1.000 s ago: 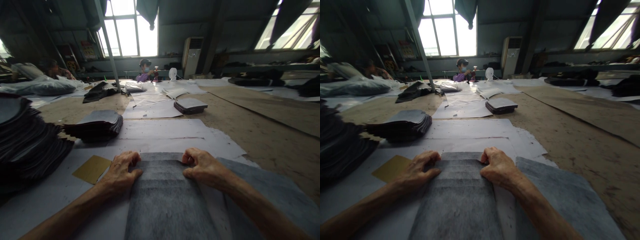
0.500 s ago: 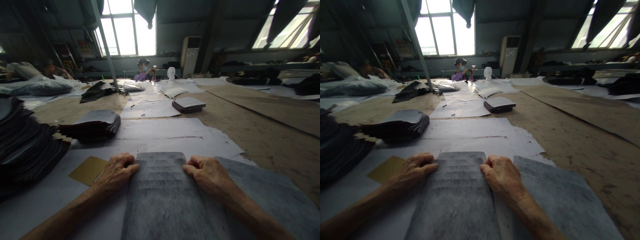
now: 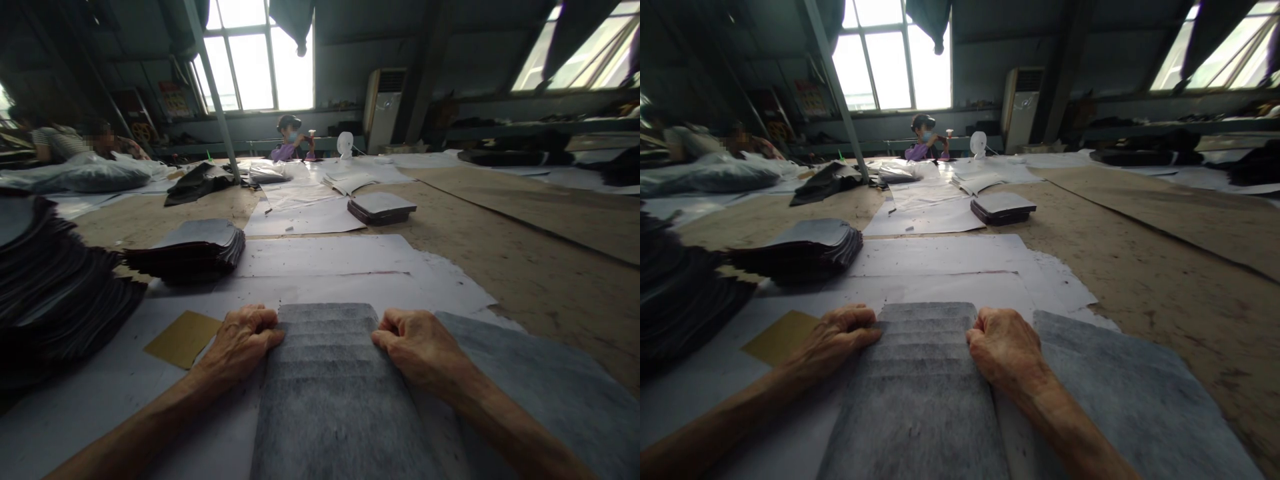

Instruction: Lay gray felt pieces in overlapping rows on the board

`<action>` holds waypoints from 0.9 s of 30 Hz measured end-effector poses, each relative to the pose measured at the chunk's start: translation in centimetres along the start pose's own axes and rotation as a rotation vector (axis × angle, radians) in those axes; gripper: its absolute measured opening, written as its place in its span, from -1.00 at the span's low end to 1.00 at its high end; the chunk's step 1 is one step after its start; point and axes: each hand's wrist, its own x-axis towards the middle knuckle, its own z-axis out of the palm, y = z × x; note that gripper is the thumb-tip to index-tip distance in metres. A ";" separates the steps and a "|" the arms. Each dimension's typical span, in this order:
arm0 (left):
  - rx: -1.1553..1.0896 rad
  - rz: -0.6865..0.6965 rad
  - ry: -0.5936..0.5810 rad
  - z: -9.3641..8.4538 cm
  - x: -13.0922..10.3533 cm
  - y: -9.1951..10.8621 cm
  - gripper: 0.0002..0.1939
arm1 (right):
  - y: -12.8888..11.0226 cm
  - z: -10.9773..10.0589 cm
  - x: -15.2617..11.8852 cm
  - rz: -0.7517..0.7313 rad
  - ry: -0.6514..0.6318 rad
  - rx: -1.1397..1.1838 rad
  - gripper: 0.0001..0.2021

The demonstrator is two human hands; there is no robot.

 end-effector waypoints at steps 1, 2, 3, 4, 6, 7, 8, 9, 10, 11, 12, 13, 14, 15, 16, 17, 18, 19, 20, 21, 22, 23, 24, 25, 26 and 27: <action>0.002 -0.002 0.004 0.0 0.0 0.0 -0.79 | 0.0 0.0 0.0 0.002 0.001 0.001 -0.86; 0.009 -0.006 0.007 0.1 0.0 0.1 -0.79 | 0.1 0.1 0.0 0.003 0.002 0.001 -0.86; 0.022 -0.008 0.011 0.1 0.0 0.1 -0.79 | 0.1 0.1 0.0 0.005 0.007 0.000 -0.86; 0.037 -0.010 0.013 0.2 -0.1 0.2 -0.79 | 0.1 0.1 0.0 0.002 0.016 -0.003 -0.87; 0.067 -0.011 0.015 0.3 0.0 0.2 -0.80 | 0.2 0.2 -0.1 -0.004 0.033 -0.008 -0.88; 0.076 -0.012 0.016 0.3 0.0 0.2 -0.80 | 0.2 0.2 -0.1 -0.008 0.039 -0.011 -0.88; 0.083 -0.011 0.017 0.3 0.0 0.2 -0.80 | 0.2 0.2 -0.1 -0.012 0.043 -0.015 -0.88; 0.089 -0.013 0.014 0.4 -0.1 0.2 -0.80 | 0.2 0.2 -0.2 -0.013 0.046 -0.022 -0.88; 0.096 -0.016 0.009 0.4 -0.1 0.2 -0.80 | 0.1 0.2 -0.2 -0.017 0.047 -0.035 -0.88; 0.106 -0.020 0.006 0.5 -0.1 0.3 -0.80 | 0.1 0.1 -0.3 -0.020 0.048 -0.055 -0.88; 0.123 -0.019 0.008 0.5 -0.2 0.3 -0.80 | 0.0 0.1 -0.3 -0.025 0.050 -0.077 -0.88; 0.148 -0.016 0.015 0.5 -0.2 0.3 -0.80 | -0.1 0.0 -0.4 -0.026 0.049 -0.100 -0.88; 0.176 -0.015 0.023 0.5 -0.3 0.4 -0.80 | -0.2 -0.1 -0.4 -0.025 0.047 -0.123 -0.88; 0.195 -0.020 0.034 0.5 -0.4 0.4 -0.80 | -0.3 -0.2 -0.5 -0.018 0.047 -0.144 -0.89; 0.201 -0.026 0.050 0.5 -0.4 0.4 -0.81 | -0.4 -0.2 -0.5 -0.004 0.050 -0.159 -0.90; 0.191 -0.038 0.071 0.5 -0.5 0.4 -0.83 | -0.3 -0.3 -0.4 0.009 0.062 -0.165 -0.92; 0.164 -0.049 0.099 0.5 -0.5 0.3 -0.85 | -0.3 -0.4 -0.4 0.010 0.084 -0.156 -0.93; 0.124 -0.048 0.132 0.5 -0.4 0.2 -0.86 | -0.2 -0.4 -0.3 -0.008 0.118 -0.133 -0.92; 0.080 -0.032 0.169 0.5 -0.4 0.2 -0.84 | -0.1 -0.4 -0.2 -0.049 0.156 -0.098 -0.87; 0.040 -0.005 0.200 0.5 -0.3 0.0 -0.78 | 0.0 -0.4 -0.1 -0.107 0.188 -0.061 -0.82; 0.010 0.025 0.218 0.6 -0.2 -0.1 -0.73 | 0.0 -0.5 0.1 -0.172 0.202 -0.030 -0.76; -0.011 0.054 0.220 0.6 -0.1 -0.2 -0.69 | 0.0 -0.5 0.3 -0.231 0.188 -0.010 -0.72; -0.026 0.080 0.211 0.7 0.0 -0.3 -0.66 | 0.0 -0.6 0.5 -0.272 0.152 -0.003 -0.68; -0.032 0.096 0.197 0.8 0.1 -0.4 -0.64 | -0.2 -0.6 0.8 -0.295 0.101 -0.005 -0.65; -0.033 0.106 0.180 0.8 0.2 -0.5 -0.64 | -0.3 -0.8 1.0 -0.301 0.052 -0.014 -0.64; -0.034 0.110 0.163 0.9 0.3 -0.6 -0.65 | -0.5 -0.9 1.3 -0.293 0.013 -0.028 -0.63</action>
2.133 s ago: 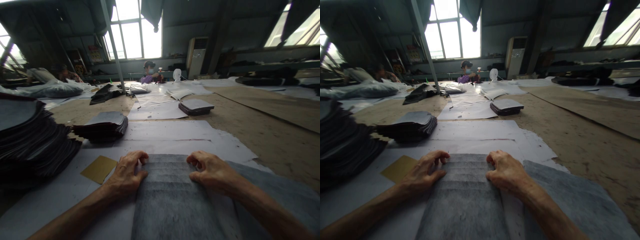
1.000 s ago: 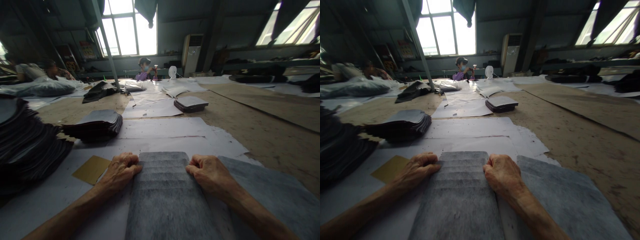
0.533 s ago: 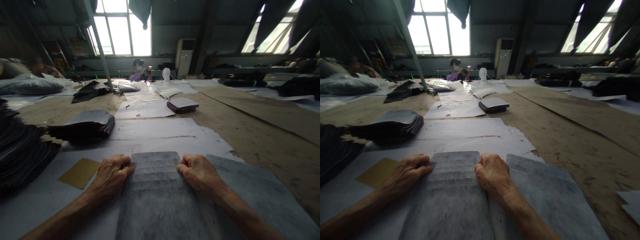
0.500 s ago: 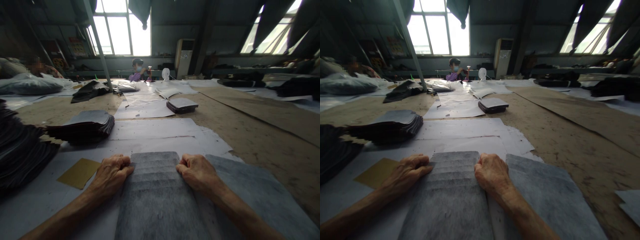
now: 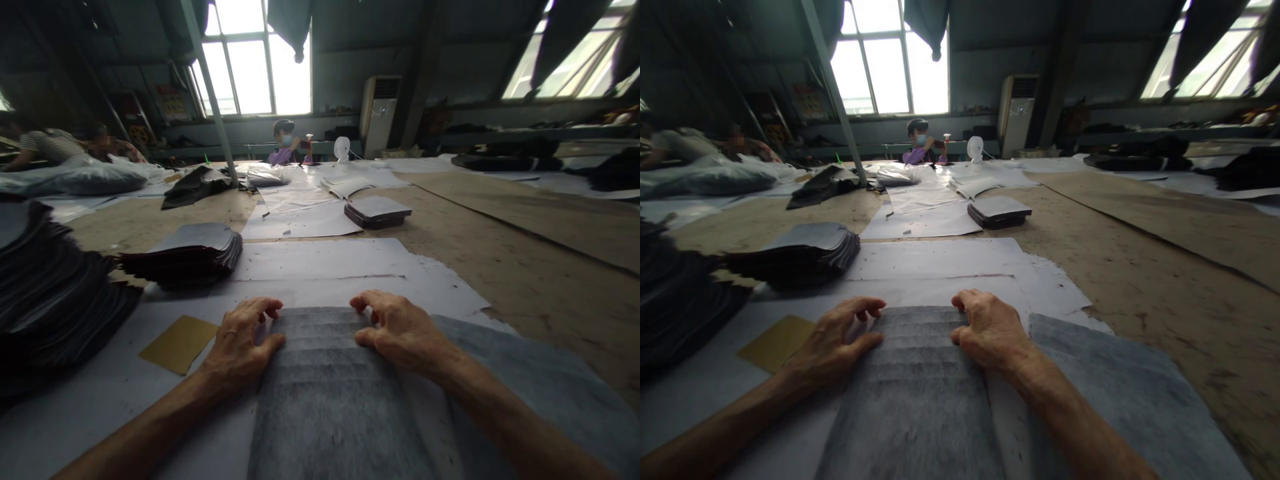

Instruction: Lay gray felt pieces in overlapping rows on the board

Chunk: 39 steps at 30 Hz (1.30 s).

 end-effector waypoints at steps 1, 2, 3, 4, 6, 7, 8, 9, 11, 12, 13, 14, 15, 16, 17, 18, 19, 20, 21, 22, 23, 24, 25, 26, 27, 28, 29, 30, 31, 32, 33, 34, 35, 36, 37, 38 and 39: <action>-0.003 -0.003 -0.014 0.0 0.1 0.0 -0.65 | 0.0 -0.1 0.3 0.010 -0.032 -0.008 -0.63; -0.006 -0.011 -0.027 0.0 0.1 0.0 -0.65 | -0.1 -0.2 0.7 0.019 -0.054 -0.012 -0.62; -0.010 -0.024 -0.037 0.0 0.2 0.0 -0.66 | 0.0 -0.3 1.0 0.024 -0.070 -0.013 -0.63; -0.014 -0.036 -0.046 0.0 0.2 0.0 -0.67 | 0.0 -0.3 1.2 0.028 -0.087 -0.008 -0.64; -0.029 -0.053 -0.055 0.0 0.2 0.0 -0.70 | 0.2 -0.2 1.6 0.040 -0.114 0.008 -0.68; -0.040 -0.059 -0.058 0.0 0.3 -0.1 -0.71 | 0.3 -0.1 1.7 0.050 -0.121 0.012 -0.70; -0.053 -0.065 -0.060 0.0 0.3 -0.1 -0.71 | 0.3 0.0 1.7 0.061 -0.116 0.012 -0.73; -0.065 -0.071 -0.060 0.1 0.3 -0.2 -0.72 | 0.3 0.1 1.6 0.065 -0.102 0.007 -0.77; -0.068 -0.079 -0.055 0.1 0.3 -0.3 -0.76 | 0.2 0.3 1.3 0.057 -0.048 -0.003 -0.85; -0.057 -0.080 -0.053 0.1 0.3 -0.3 -0.80 | 0.1 0.4 1.1 0.068 -0.025 -0.003 -0.87; -0.042 -0.079 -0.051 0.1 0.4 -0.3 -0.86 | 0.0 0.4 0.8 0.090 -0.008 0.001 -0.88; -0.026 -0.078 -0.051 0.0 0.4 -0.2 -0.88 | 0.0 0.4 0.6 0.118 0.003 0.013 -0.87; -0.015 -0.080 -0.055 0.0 0.4 -0.2 -0.86 | 0.0 0.3 0.3 0.152 0.013 0.032 -0.85; -0.009 -0.086 -0.057 -0.1 0.4 -0.1 -0.82 | 0.0 0.3 0.1 0.185 0.022 0.051 -0.82; -0.008 -0.095 -0.060 -0.2 0.4 -0.1 -0.79 | 0.0 0.2 -0.2 0.214 0.029 0.060 -0.81; -0.009 -0.106 -0.064 -0.2 0.4 0.0 -0.77 | 0.0 0.1 -0.5 0.232 0.030 0.059 -0.82; -0.005 -0.117 -0.066 -0.3 0.5 0.1 -0.77 | 0.1 0.0 -0.8 0.249 0.020 0.052 -0.84; 0.005 -0.128 -0.066 -0.3 0.5 0.1 -0.76 | 0.1 -0.1 -1.1 0.270 0.000 0.039 -0.85; 0.018 -0.137 -0.065 -0.3 0.5 0.2 -0.76 | 0.1 -0.1 -1.4 0.289 -0.019 0.022 -0.83; 0.032 -0.144 -0.064 -0.3 0.5 0.2 -0.75 | 0.1 -0.1 -1.6 0.300 -0.031 0.010 -0.81; 0.042 -0.151 -0.062 -0.3 0.5 0.3 -0.75 | 0.1 0.0 -1.7 0.310 -0.032 0.005 -0.80; 0.045 -0.158 -0.057 -0.2 0.5 0.3 -0.75 | 0.1 0.1 -1.9 0.321 -0.027 0.008 -0.80; 0.042 -0.161 -0.052 -0.1 0.5 0.4 -0.75 | 0.1 0.3 -1.9 0.330 -0.019 0.017 -0.81; 0.035 -0.166 -0.047 -0.1 0.5 0.4 -0.75 | 0.1 0.4 -1.9 0.337 -0.011 0.032 -0.81; 0.028 -0.171 -0.041 0.0 0.5 0.3 -0.75 | 0.1 0.5 -1.8 0.341 -0.008 0.052 -0.82; 0.021 -0.178 -0.036 0.0 0.5 0.3 -0.75 | 0.2 0.7 -1.8 0.345 -0.005 0.074 -0.82; 0.013 -0.185 -0.031 0.0 0.5 0.3 -0.75 | 0.2 0.8 -1.7 0.347 -0.002 0.097 -0.82; 0.003 -0.193 -0.027 0.0 0.6 0.3 -0.75 | 0.3 0.9 -1.6 0.346 0.001 0.118 -0.83; -0.009 -0.202 -0.027 0.0 0.6 0.2 -0.75 | 0.5 1.0 -1.6 0.344 0.004 0.134 -0.82; -0.019 -0.208 -0.030 0.0 0.6 0.2 -0.75 | 0.6 1.0 -1.6 0.340 0.006 0.149 -0.82; -0.026 -0.213 -0.035 0.0 0.6 0.2 -0.75 | 0.7 1.1 -1.6 0.336 0.008 0.165 -0.82; -0.028 -0.218 -0.041 0.0 0.6 0.1 -0.75 | 0.8 1.2 -1.6 0.332 0.009 0.178 -0.82; -0.028 -0.221 -0.046 0.0 0.7 0.1 -0.75 | 0.9 1.2 -1.6 0.327 0.009 0.190 -0.82; -0.026 -0.223 -0.050 0.0 0.7 0.0 -0.75 | 1.0 1.3 -1.6 0.323 0.008 0.200 -0.82; -0.029 -0.223 -0.054 0.0 0.7 0.0 -0.75 | 1.0 1.2 -1.6 0.318 0.005 0.209 -0.82; -0.033 -0.223 -0.057 0.0 0.7 -0.1 -0.75 | 1.0 1.2 -1.7 0.313 0.004 0.213 -0.82; -0.038 -0.220 -0.060 0.0 0.8 -0.1 -0.75 | 1.0 1.1 -1.7 0.309 0.001 0.212 -0.83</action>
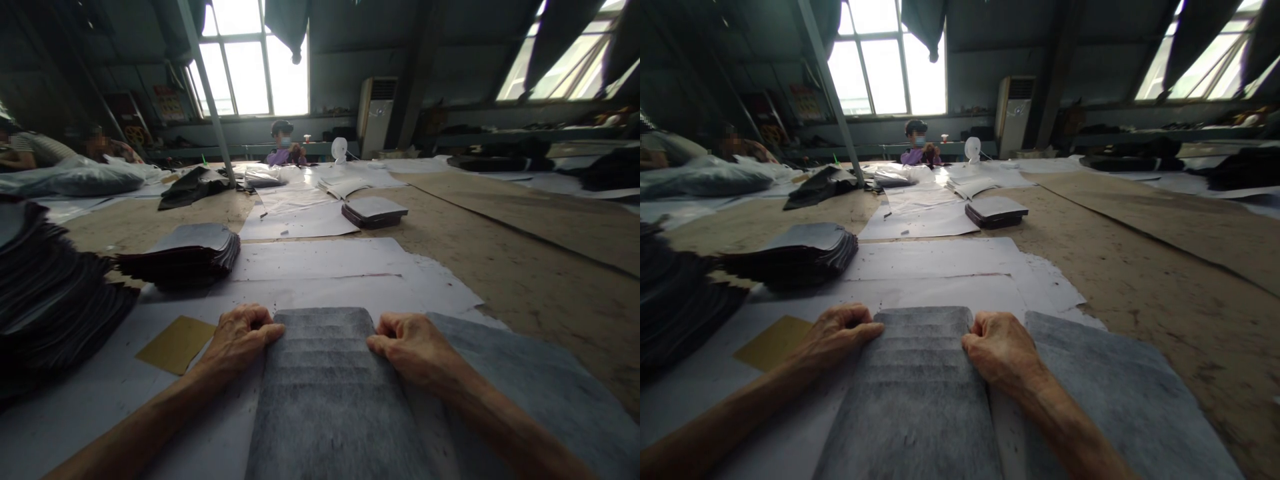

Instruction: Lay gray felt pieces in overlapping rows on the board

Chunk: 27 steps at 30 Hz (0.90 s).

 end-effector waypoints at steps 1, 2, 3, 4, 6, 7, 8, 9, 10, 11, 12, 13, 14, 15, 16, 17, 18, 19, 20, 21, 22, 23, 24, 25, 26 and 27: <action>-0.003 0.003 -0.005 0.0 0.0 0.0 -0.75 | 0.0 -0.1 0.0 -0.003 -0.004 -0.003 -0.83; -0.005 0.007 -0.009 0.0 0.1 -0.1 -0.75 | -0.1 -0.1 -0.1 -0.005 -0.007 -0.006 -0.84; -0.007 0.010 -0.015 0.0 0.1 -0.1 -0.75 | -0.1 -0.1 -0.1 -0.008 -0.006 -0.006 -0.84; -0.010 0.009 -0.022 0.0 0.1 -0.1 -0.75 | -0.1 -0.1 -0.1 -0.012 -0.004 -0.006 -0.84; -0.027 0.002 -0.038 -0.1 0.1 0.0 -0.76 | 0.0 -0.1 -0.1 -0.022 -0.002 0.000 -0.85; -0.044 -0.007 -0.047 -0.2 0.1 0.0 -0.76 | 0.0 -0.1 -0.1 -0.027 0.001 0.003 -0.85; -0.064 -0.016 -0.056 -0.2 0.1 -0.1 -0.76 | 0.1 0.0 -0.1 -0.029 0.002 0.003 -0.85; -0.084 -0.025 -0.067 -0.3 0.1 -0.1 -0.76 | 0.1 0.0 -0.2 -0.027 0.003 0.000 -0.85; -0.104 -0.027 -0.076 -0.3 0.1 -0.2 -0.76 | 0.1 0.0 -0.2 -0.022 0.002 -0.003 -0.85; -0.124 -0.024 -0.083 -0.3 0.1 -0.2 -0.76 | 0.1 -0.1 -0.2 -0.018 -0.001 -0.006 -0.85; -0.138 -0.022 -0.090 -0.4 0.1 -0.3 -0.77 | 0.1 -0.1 -0.3 -0.017 -0.005 -0.012 -0.85; -0.147 -0.021 -0.097 -0.4 0.2 -0.5 -0.77 | 0.1 -0.2 -0.3 -0.020 -0.011 -0.022 -0.85; -0.153 -0.022 -0.104 -0.4 0.2 -0.6 -0.78 | 0.1 -0.2 -0.4 -0.027 -0.016 -0.033 -0.85; -0.155 -0.026 -0.113 -0.3 0.3 -0.7 -0.78 | 0.0 -0.3 -0.4 -0.036 -0.020 -0.045 -0.85; -0.152 -0.029 -0.120 -0.3 0.4 -0.8 -0.78 | 0.0 -0.4 -0.4 -0.046 -0.021 -0.059 -0.85; -0.148 -0.026 -0.122 -0.3 0.5 -0.9 -0.78 | -0.1 -0.4 -0.4 -0.055 -0.021 -0.072 -0.84; -0.145 -0.017 -0.118 -0.2 0.6 -1.0 -0.79 | -0.1 -0.4 -0.4 -0.062 -0.019 -0.083 -0.84; -0.142 -0.007 -0.111 -0.2 0.6 -1.0 -0.79 | -0.1 -0.4 -0.5 -0.064 -0.019 -0.093 -0.84; -0.138 -0.002 -0.105 -0.1 0.6 -1.1 -0.79 | -0.1 -0.4 -0.5 -0.063 -0.018 -0.100 -0.84; -0.137 -0.002 -0.104 -0.1 0.7 -1.1 -0.80 | -0.1 -0.4 -0.5 -0.064 -0.016 -0.105 -0.84; -0.136 -0.006 -0.106 -0.1 0.7 -1.1 -0.80 | -0.1 -0.4 -0.5 -0.068 -0.015 -0.109 -0.84; -0.134 -0.014 -0.111 -0.1 0.6 -1.0 -0.80 | -0.1 -0.4 -0.6 -0.073 -0.012 -0.111 -0.84; -0.132 -0.021 -0.114 -0.1 0.6 -1.0 -0.80 | -0.1 -0.4 -0.6 -0.078 -0.011 -0.111 -0.84; -0.131 -0.022 -0.113 -0.1 0.5 -0.9 -0.80 | -0.1 -0.4 -0.6 -0.084 -0.012 -0.110 -0.84; -0.131 -0.025 -0.112 -0.1 0.5 -0.9 -0.80 | -0.1 -0.4 -0.6 -0.086 -0.012 -0.108 -0.85; -0.131 -0.026 -0.112 -0.1 0.5 -0.8 -0.80 | -0.1 -0.4 -0.6 -0.084 -0.014 -0.104 -0.85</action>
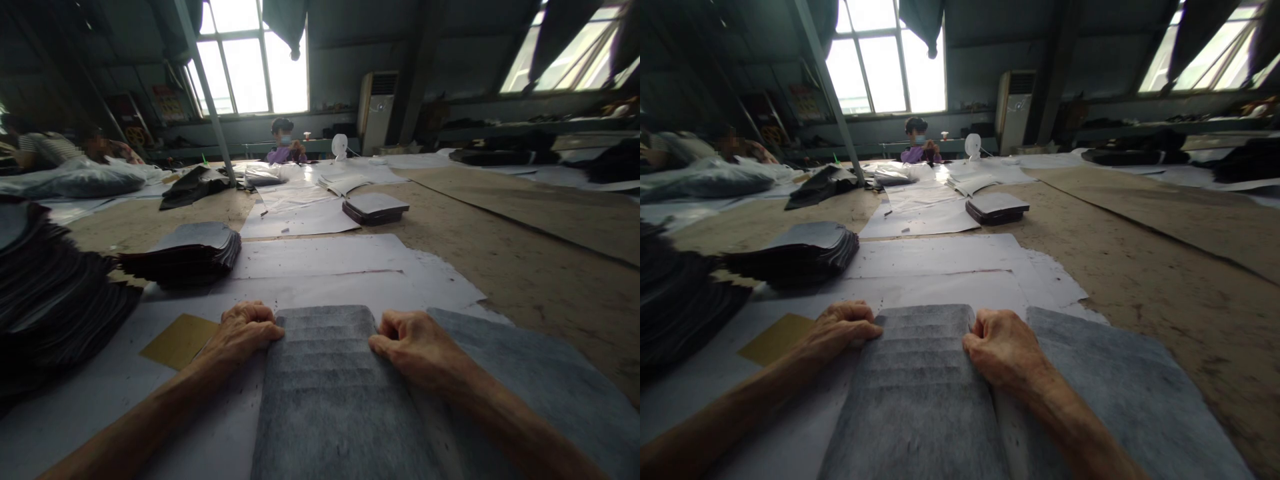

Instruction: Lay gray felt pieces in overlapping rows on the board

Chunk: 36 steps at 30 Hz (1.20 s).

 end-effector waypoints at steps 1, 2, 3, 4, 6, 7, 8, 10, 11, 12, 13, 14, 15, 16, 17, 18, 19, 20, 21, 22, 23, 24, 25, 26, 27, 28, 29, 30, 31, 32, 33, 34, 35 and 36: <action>-0.002 0.009 0.004 0.0 0.0 0.0 -0.80 | 0.0 0.0 0.0 0.004 -0.002 0.009 -0.86; -0.006 0.023 0.011 0.0 0.0 0.1 -0.80 | 0.0 -0.1 0.0 0.008 -0.003 0.019 -0.86; -0.008 0.035 0.018 0.0 0.0 0.0 -0.80 | -0.1 -0.1 0.0 0.011 -0.004 0.032 -0.86; -0.010 0.043 0.022 0.0 0.0 0.0 -0.79 | -0.1 -0.1 0.0 0.014 -0.004 0.045 -0.86; -0.010 0.047 0.019 0.0 0.1 -0.1 -0.79 | 0.0 -0.1 0.0 0.028 -0.007 0.071 -0.86; -0.007 0.042 0.012 0.0 0.1 -0.1 -0.79 | 0.1 0.0 0.0 0.038 -0.011 0.082 -0.86; -0.003 0.036 0.007 -0.1 0.1 -0.1 -0.78 | 0.1 0.0 0.0 0.047 -0.014 0.094 -0.86; -0.001 0.048 0.013 -0.1 0.0 0.0 -0.77 | 0.4 0.1 0.0 0.059 -0.020 0.116 -0.85; -0.003 0.053 0.018 -0.1 -0.1 0.1 -0.77 | 0.4 0.1 0.0 0.060 -0.021 0.125 -0.85; -0.010 0.057 0.022 -0.2 -0.2 0.3 -0.77 | 0.5 0.1 0.0 0.058 -0.022 0.132 -0.85; -0.019 0.057 0.025 -0.2 -0.4 0.5 -0.77 | 0.6 0.2 0.1 0.055 -0.021 0.136 -0.84; -0.029 0.054 0.028 -0.2 -0.5 0.6 -0.76 | 0.6 0.2 0.1 0.052 -0.021 0.139 -0.84; -0.041 0.048 0.028 -0.2 -0.6 0.8 -0.76 | 0.7 0.2 0.2 0.049 -0.020 0.143 -0.84; -0.054 0.043 0.029 -0.2 -0.7 0.9 -0.75 | 0.7 0.2 0.2 0.047 -0.023 0.149 -0.84; -0.067 0.042 0.029 -0.2 -0.7 0.9 -0.75 | 0.7 0.2 0.2 0.047 -0.027 0.157 -0.84; -0.078 0.045 0.029 -0.1 -0.7 0.9 -0.75 | 0.6 0.2 0.3 0.047 -0.030 0.163 -0.84; -0.087 0.047 0.029 -0.1 -0.6 0.9 -0.76 | 0.6 0.2 0.3 0.049 -0.035 0.165 -0.84; -0.095 0.050 0.029 -0.1 -0.6 0.8 -0.76 | 0.6 0.2 0.2 0.050 -0.038 0.165 -0.84; -0.098 0.048 0.028 0.0 -0.5 0.6 -0.76 | 0.5 0.2 0.2 0.049 -0.039 0.162 -0.84; -0.096 0.044 0.028 0.0 -0.3 0.4 -0.76 | 0.5 0.1 0.2 0.046 -0.038 0.159 -0.84; -0.094 0.040 0.025 0.0 -0.3 0.3 -0.76 | 0.4 0.1 0.2 0.044 -0.034 0.155 -0.84; -0.092 0.036 0.022 0.1 -0.2 0.2 -0.76 | 0.4 0.1 0.2 0.041 -0.034 0.154 -0.84; -0.090 0.032 0.017 0.1 -0.1 0.1 -0.76 | 0.3 0.1 0.1 0.040 -0.033 0.155 -0.84; -0.086 0.029 0.016 0.2 -0.1 0.0 -0.76 | 0.3 0.1 0.1 0.039 -0.030 0.155 -0.84; -0.081 0.033 0.018 0.2 -0.1 0.0 -0.76 | 0.2 0.1 0.1 0.042 -0.028 0.153 -0.85; -0.073 0.039 0.023 0.2 -0.2 0.1 -0.76 | 0.2 0.1 0.1 0.046 -0.025 0.152 -0.85; -0.062 0.045 0.029 0.3 -0.2 0.1 -0.77 | 0.2 0.1 0.0 0.050 -0.020 0.151 -0.85; -0.052 0.052 0.034 0.3 -0.3 0.2 -0.77 | 0.2 0.1 0.0 0.053 -0.016 0.148 -0.85; -0.042 0.058 0.036 0.3 -0.4 0.4 -0.77 | 0.2 0.2 0.0 0.053 -0.012 0.144 -0.85; -0.034 0.062 0.035 0.3 -0.4 0.5 -0.76 | 0.2 0.2 0.1 0.051 -0.012 0.143 -0.85; -0.027 0.063 0.030 0.3 -0.5 0.6 -0.76 | 0.2 0.2 0.1 0.049 -0.013 0.142 -0.85; -0.022 0.061 0.025 0.2 -0.5 0.7 -0.76 | 0.2 0.2 0.1 0.049 -0.015 0.140 -0.85; -0.018 0.061 0.024 0.2 -0.6 0.8 -0.77 | 0.2 0.2 0.2 0.049 -0.018 0.138 -0.85; -0.015 0.061 0.024 0.2 -0.6 0.9 -0.77 | 0.1 0.2 0.2 0.051 -0.019 0.135 -0.84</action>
